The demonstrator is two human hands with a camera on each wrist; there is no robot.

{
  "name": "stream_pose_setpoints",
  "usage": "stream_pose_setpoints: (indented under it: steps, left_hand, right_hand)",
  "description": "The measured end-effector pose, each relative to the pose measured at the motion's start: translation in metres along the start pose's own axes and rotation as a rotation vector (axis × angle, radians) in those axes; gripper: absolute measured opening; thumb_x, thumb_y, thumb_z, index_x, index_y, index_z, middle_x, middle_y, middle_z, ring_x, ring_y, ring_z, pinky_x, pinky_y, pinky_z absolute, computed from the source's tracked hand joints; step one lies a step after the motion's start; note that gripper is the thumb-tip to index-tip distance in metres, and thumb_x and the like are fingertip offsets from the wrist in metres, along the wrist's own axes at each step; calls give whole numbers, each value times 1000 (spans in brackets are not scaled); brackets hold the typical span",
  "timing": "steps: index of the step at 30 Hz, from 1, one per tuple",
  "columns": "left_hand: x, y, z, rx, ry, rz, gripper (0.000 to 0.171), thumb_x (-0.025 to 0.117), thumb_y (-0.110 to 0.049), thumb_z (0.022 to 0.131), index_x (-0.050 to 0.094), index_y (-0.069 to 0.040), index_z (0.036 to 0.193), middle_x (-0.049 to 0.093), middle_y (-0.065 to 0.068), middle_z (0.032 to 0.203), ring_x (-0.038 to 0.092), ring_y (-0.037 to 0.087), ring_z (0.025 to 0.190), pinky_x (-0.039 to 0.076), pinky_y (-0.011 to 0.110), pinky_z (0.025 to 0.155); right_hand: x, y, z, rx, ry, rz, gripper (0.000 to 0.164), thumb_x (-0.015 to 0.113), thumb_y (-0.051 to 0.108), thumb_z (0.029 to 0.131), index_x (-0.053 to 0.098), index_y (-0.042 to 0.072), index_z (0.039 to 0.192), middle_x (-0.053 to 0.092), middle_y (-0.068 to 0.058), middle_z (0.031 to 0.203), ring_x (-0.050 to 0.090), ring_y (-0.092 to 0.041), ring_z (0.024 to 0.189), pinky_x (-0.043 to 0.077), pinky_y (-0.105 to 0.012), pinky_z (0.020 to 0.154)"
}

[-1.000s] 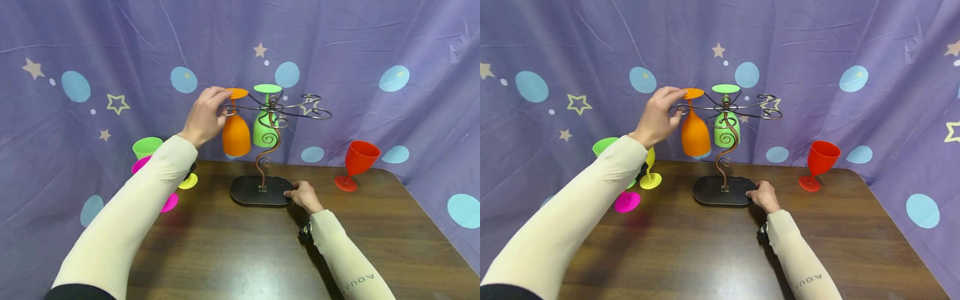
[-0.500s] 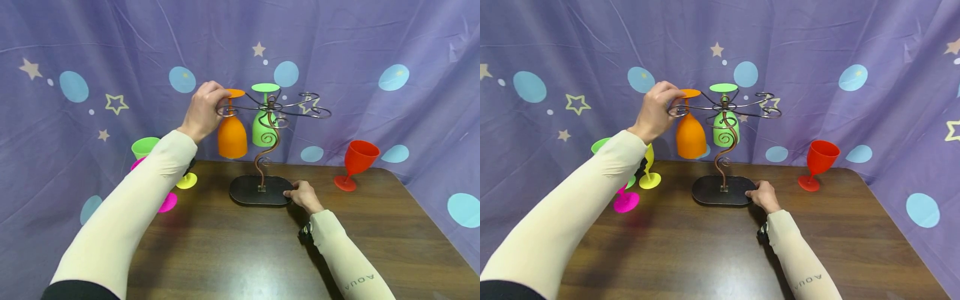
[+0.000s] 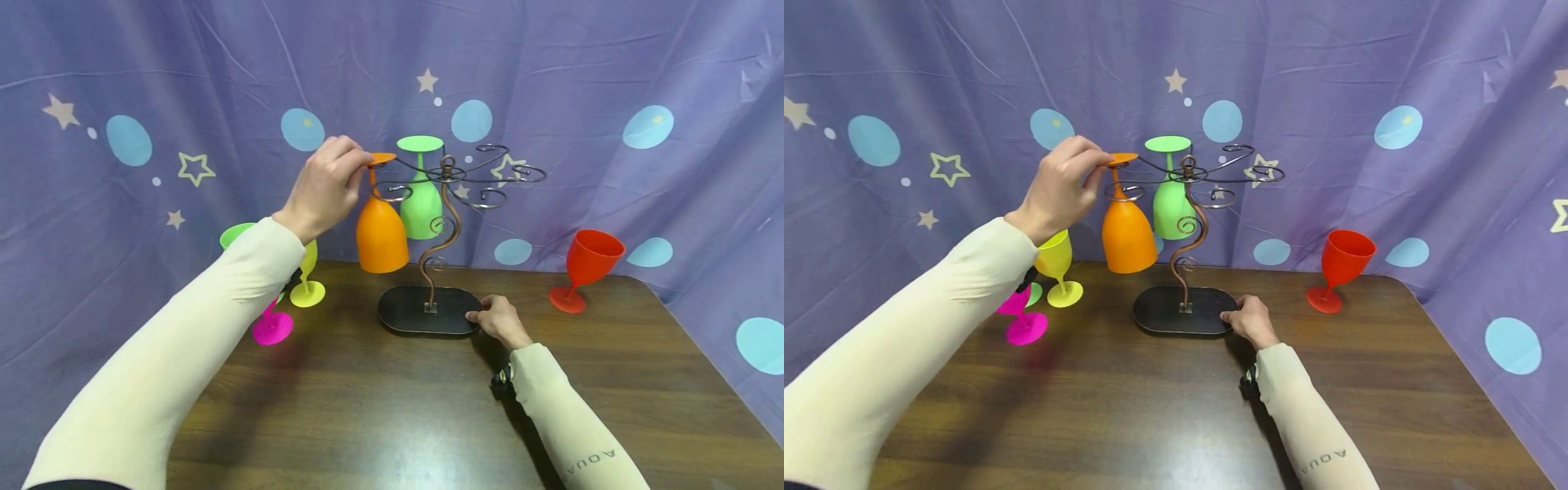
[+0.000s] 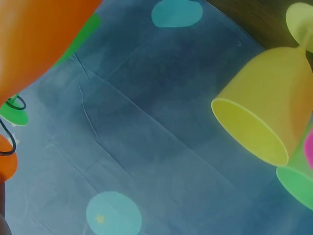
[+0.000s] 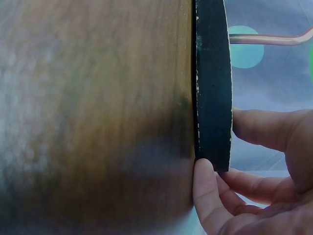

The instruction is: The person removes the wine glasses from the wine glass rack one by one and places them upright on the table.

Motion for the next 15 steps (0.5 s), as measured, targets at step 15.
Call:
stream_pose_setpoints:
  steps: [15]
  left_hand:
    - [-4, 7, 9, -87, 17, 102, 20, 52, 8, 87, 70, 3, 93, 60, 14, 84, 53, 32, 78, 46, 39, 73]
  right_hand:
    - [1, -1, 0, 14, 14, 11, 48, 71, 23, 84, 55, -6, 119, 58, -24, 114, 55, -34, 101, 45, -47, 89]
Point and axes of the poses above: each hand's wrist, its own z-axis towards the middle knuckle, its own x-axis out of the palm, y = z × x, the point moved 7 cm from there along z, towards the middle knuckle
